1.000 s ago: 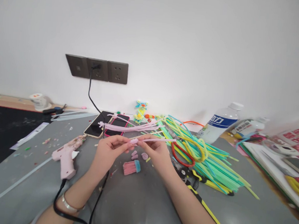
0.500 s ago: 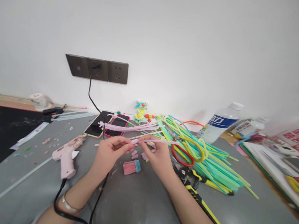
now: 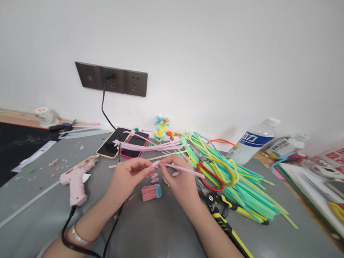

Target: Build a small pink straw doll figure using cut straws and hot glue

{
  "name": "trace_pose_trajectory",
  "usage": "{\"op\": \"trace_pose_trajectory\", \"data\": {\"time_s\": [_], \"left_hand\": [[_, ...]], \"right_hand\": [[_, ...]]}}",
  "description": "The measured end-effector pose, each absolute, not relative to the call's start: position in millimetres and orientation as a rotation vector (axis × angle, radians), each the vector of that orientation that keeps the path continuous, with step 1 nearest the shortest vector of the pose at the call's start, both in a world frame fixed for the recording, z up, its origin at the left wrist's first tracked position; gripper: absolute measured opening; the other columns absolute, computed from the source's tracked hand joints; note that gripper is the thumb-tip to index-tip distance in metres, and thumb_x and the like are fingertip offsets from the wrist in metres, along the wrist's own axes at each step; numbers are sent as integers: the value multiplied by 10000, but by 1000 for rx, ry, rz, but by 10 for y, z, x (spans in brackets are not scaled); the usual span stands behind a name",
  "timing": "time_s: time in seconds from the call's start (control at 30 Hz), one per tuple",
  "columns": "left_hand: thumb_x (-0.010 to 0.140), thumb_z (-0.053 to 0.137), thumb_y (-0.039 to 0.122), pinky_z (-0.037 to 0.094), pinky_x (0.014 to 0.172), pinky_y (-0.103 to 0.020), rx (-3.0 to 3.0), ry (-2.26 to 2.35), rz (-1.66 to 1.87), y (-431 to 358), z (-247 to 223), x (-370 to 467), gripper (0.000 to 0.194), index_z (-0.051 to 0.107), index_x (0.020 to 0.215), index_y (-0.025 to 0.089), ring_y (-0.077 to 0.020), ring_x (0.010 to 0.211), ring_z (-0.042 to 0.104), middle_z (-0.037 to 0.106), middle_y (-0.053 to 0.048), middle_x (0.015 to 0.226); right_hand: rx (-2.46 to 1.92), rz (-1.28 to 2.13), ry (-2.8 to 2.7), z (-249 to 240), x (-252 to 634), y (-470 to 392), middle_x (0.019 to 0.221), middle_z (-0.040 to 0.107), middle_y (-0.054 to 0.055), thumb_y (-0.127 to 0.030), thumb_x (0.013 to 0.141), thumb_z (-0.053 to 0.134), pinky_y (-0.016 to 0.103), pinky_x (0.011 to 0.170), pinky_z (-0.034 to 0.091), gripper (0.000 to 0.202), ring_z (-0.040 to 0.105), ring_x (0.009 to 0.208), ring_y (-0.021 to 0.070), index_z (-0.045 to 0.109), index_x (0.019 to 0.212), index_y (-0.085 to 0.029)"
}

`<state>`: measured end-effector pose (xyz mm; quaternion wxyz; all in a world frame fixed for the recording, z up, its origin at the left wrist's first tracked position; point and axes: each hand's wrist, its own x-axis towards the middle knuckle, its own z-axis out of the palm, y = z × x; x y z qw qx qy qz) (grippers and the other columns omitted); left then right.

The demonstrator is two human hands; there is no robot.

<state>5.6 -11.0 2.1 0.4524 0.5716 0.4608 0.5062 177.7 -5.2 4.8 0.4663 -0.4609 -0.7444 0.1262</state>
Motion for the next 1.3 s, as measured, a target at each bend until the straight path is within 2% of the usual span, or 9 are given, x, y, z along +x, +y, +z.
{"op": "trace_pose_trajectory", "data": {"time_s": [0.2, 0.4, 0.53, 0.67, 0.83, 1.1, 1.2, 1.3], "left_hand": [[778, 704, 340, 610, 682, -294, 1491, 1165, 1228, -100, -44, 53, 155, 716, 802, 187, -196, 678, 727, 752, -24, 729], [795, 667, 332, 571, 688, -276, 1673, 1365, 1210, -72, -53, 41, 143, 705, 792, 193, -189, 689, 716, 763, -22, 758], [821, 623, 280, 525, 687, -273, 1831, 1472, 1024, -29, -80, -10, 128, 721, 824, 198, -184, 697, 701, 766, -19, 775], [803, 616, 241, 449, 644, -283, 1952, 1552, 895, -2, -54, -44, 164, 754, 876, 192, -178, 637, 626, 730, -25, 737], [861, 557, 363, 378, 602, -255, 1716, 1263, 973, -15, 50, -33, 265, 721, 812, 161, -156, 642, 538, 659, -21, 707], [797, 697, 400, 278, 518, -212, 1335, 1015, 883, -42, 27, -9, 251, 658, 771, 154, -75, 535, 381, 540, 41, 653], [782, 724, 406, 281, 504, -203, 1261, 987, 900, -43, 9, -10, 270, 624, 754, 157, -70, 516, 387, 508, 54, 613], [791, 726, 406, 347, 543, -203, 1215, 938, 909, -51, 22, -5, 278, 610, 743, 158, -80, 548, 456, 561, 32, 624]], "right_hand": [[-1168, -94, -1922, 38, 1747, -74, 697, 657, -18, -113, 841, 543, 355, 836, 287, 174, 579, 710, 165, 521, 696, -207], [-1205, 180, -1911, 20, 1769, -38, 770, 709, -16, -123, 876, 559, 336, 803, 280, 154, 628, 751, 165, 596, 754, -209], [-1203, 273, -1908, -4, 1827, 17, 811, 725, -5, -148, 905, 563, 342, 804, 289, 154, 642, 795, 178, 647, 794, -214], [-1123, 319, -1979, -22, 1889, 82, 823, 733, 17, -210, 925, 596, 338, 774, 316, 139, 638, 820, 199, 678, 813, -221], [-994, 378, -2007, -4, 1908, 96, 879, 735, 24, -215, 929, 619, 339, 775, 334, 126, 647, 830, 193, 698, 832, -224], [-876, 492, -2029, 53, 1883, 50, 917, 717, 41, -191, 929, 606, 352, 825, 375, 139, 647, 866, 195, 727, 877, -235], [-825, 587, -1950, 66, 1858, 36, 899, 706, 37, -166, 906, 627, 339, 823, 421, 100, 645, 862, 193, 703, 872, -221], [-812, 711, -1849, 73, 1838, 26, 841, 681, 30, -155, 891, 627, 314, 768, 454, 70, 633, 804, 182, 668, 857, -201]]}}
